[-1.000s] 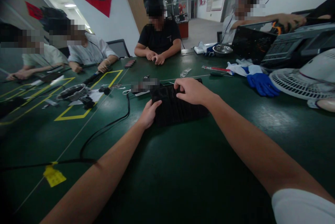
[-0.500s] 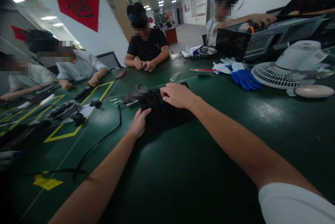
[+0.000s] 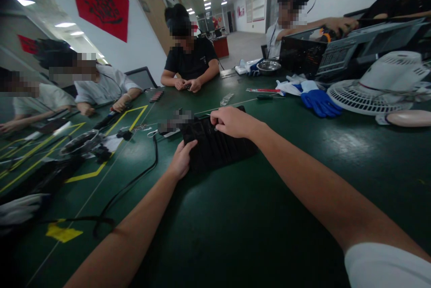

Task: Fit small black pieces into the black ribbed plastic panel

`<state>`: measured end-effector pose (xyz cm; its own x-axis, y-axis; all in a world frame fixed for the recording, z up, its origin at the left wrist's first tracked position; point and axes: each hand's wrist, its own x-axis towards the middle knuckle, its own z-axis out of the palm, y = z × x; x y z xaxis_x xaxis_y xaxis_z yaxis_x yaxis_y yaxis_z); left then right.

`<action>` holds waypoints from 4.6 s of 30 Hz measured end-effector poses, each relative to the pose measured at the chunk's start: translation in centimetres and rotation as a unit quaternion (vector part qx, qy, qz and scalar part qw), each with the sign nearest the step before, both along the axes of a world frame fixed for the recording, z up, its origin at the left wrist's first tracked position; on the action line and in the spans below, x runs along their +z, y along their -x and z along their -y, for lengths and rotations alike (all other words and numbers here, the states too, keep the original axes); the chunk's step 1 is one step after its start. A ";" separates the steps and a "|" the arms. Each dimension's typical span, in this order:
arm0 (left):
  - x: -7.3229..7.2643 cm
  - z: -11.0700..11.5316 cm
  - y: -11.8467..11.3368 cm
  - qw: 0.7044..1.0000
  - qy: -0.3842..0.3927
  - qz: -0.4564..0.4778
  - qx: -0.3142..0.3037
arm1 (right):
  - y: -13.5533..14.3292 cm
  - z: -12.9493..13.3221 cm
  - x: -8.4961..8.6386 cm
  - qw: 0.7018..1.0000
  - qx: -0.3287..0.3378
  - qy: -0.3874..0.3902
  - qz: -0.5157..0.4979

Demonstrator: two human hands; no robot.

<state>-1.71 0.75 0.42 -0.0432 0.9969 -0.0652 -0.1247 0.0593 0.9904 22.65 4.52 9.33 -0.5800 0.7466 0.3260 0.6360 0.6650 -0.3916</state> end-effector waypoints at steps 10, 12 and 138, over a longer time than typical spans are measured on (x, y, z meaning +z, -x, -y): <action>0.1 -0.1 -0.5 1.000 -0.001 0.014 0.000 | -0.1 0.1 -0.5 1.000 -0.017 -0.022 0.008; 0.1 -0.2 -0.6 1.000 -0.005 0.006 -0.006 | -0.1 0.0 -0.7 0.999 -0.023 -0.025 0.004; 0.4 0.0 -0.5 0.998 -0.034 -0.048 -0.031 | -0.7 -0.5 -0.7 0.998 0.008 0.013 -0.057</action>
